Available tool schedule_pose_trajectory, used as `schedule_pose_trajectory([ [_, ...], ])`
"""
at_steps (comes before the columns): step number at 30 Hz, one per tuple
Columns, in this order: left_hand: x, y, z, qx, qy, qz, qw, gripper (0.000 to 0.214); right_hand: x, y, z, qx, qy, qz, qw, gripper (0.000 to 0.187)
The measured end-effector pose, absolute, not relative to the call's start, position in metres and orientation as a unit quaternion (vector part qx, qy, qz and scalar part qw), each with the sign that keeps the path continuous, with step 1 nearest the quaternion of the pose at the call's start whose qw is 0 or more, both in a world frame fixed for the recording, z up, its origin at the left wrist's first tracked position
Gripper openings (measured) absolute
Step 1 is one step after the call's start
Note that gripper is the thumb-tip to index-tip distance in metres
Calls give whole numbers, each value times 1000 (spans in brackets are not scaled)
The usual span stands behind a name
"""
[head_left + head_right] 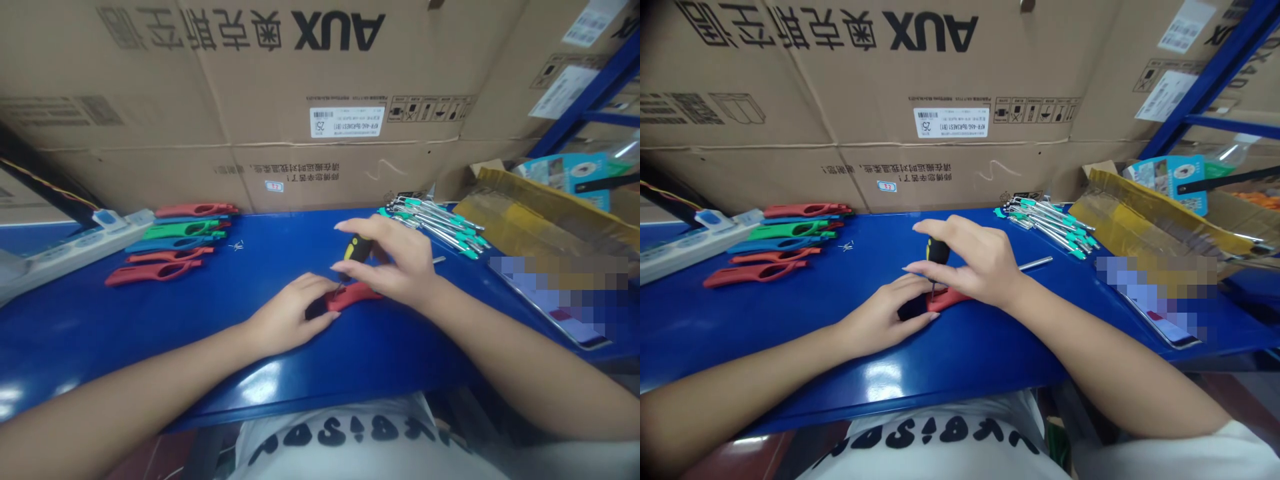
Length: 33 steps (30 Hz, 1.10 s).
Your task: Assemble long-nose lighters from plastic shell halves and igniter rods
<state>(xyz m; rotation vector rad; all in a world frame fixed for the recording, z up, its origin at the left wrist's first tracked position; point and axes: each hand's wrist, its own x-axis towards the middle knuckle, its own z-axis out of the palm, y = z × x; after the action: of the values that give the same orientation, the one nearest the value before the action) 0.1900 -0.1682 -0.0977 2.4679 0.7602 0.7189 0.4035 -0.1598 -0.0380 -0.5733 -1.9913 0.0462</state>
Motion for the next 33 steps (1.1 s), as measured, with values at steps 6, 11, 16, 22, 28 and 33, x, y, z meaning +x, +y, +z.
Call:
schedule_pose_trajectory([
  [6,190,-169,-96,896,277,254,234,32,399,-164,-35,-255,-831,144,473,31],
  [11,190,-168,-97,895,279,256,235,31,402,-166,-36,-222,-850,-22,478,27],
  [16,190,-168,-97,896,280,254,235,26,400,-170,-34,-244,-854,139,437,39],
  [22,190,-168,-97,894,279,259,235,30,402,-167,-34,-242,-846,30,474,33],
  [28,190,-169,-96,896,275,254,237,30,405,-161,-31,-255,-822,72,505,25],
  [33,190,-169,-96,896,275,259,232,31,407,-156,-35,-245,-832,110,485,34],
])
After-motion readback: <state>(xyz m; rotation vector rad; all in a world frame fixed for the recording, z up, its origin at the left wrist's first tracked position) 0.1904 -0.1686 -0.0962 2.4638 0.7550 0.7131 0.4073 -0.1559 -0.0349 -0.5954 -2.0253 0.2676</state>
